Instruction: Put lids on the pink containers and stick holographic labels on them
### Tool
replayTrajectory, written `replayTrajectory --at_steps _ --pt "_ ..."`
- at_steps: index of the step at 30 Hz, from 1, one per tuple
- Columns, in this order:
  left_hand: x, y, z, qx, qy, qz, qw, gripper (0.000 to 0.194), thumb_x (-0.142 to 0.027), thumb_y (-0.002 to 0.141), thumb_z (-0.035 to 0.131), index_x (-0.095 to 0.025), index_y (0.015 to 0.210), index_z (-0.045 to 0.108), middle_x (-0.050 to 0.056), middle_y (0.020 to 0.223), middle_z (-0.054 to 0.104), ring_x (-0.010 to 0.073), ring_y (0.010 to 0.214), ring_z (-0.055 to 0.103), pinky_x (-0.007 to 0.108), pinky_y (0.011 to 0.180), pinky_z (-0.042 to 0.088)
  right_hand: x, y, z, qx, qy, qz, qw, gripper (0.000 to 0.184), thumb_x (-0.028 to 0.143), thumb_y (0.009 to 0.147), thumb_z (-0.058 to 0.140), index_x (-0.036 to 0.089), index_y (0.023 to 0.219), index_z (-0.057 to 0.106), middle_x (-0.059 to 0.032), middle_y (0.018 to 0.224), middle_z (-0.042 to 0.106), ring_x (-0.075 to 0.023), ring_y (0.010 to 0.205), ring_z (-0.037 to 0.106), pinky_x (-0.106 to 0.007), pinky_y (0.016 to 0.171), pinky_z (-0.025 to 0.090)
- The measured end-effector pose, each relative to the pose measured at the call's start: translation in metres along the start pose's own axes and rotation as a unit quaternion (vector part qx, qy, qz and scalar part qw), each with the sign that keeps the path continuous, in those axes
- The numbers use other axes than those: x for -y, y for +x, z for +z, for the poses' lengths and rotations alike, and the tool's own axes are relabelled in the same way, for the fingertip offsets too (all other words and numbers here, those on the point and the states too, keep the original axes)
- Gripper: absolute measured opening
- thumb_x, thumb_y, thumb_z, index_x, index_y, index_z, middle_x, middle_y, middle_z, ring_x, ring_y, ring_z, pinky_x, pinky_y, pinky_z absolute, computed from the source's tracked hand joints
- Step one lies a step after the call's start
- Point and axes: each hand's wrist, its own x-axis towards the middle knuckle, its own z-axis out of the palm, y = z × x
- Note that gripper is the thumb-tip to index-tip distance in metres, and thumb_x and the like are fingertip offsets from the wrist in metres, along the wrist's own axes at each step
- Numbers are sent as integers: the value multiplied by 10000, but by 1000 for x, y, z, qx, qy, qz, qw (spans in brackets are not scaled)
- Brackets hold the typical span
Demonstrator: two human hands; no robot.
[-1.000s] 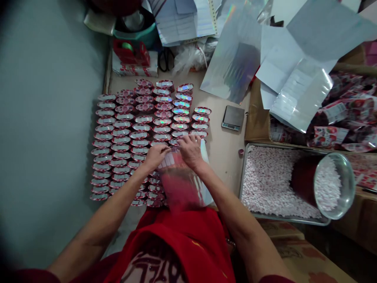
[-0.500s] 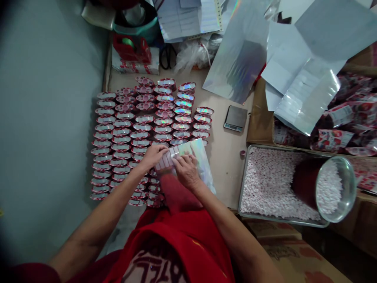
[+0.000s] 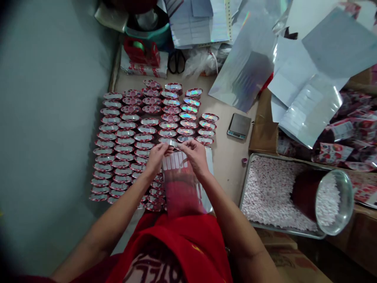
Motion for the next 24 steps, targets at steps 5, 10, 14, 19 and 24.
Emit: replayTrajectory --at_steps 5,10,14,19,24 --pt "-22 27 1 42 -231 -128 964 575 -730 809 734 -164 902 689 107 872 772 199 772 747 322 757 609 -15 31 -1 5 33 36 999 466 576 630 898 198 712 638 39 654 534 -100 560 434 -260 454 505" --pt "-27 29 5 28 -189 -85 978 454 -522 700 902 -156 899 720 70 820 771 185 733 753 291 714 611 -18 38 -5 -2 31 60 998 479 570 588 922 199 723 652 43 656 554 -117 593 514 -286 523 576" --pt "-25 33 5 -11 -153 -79 985 355 -423 701 886 -156 873 728 59 758 757 192 696 740 297 677 595 -19 47 -2 2 23 52 998 464 577 593 907 200 716 666 21 671 619 -134 572 533 -316 529 572" --pt "-44 69 -3 -108 39 61 992 216 -400 839 772 -185 860 761 43 821 734 190 775 694 338 799 578 -6 89 13 -58 -133 -32 989 401 589 718 780 191 725 728 -18 676 690 -190 631 610 -302 600 501" --pt "-77 121 -4 -232 331 203 892 124 -348 872 787 -226 859 810 92 1070 700 289 1118 617 429 1020 483 19 151 36 -144 -386 -63 909 274 459 833 677 220 815 809 -35 758 758 -215 757 673 -279 700 451"
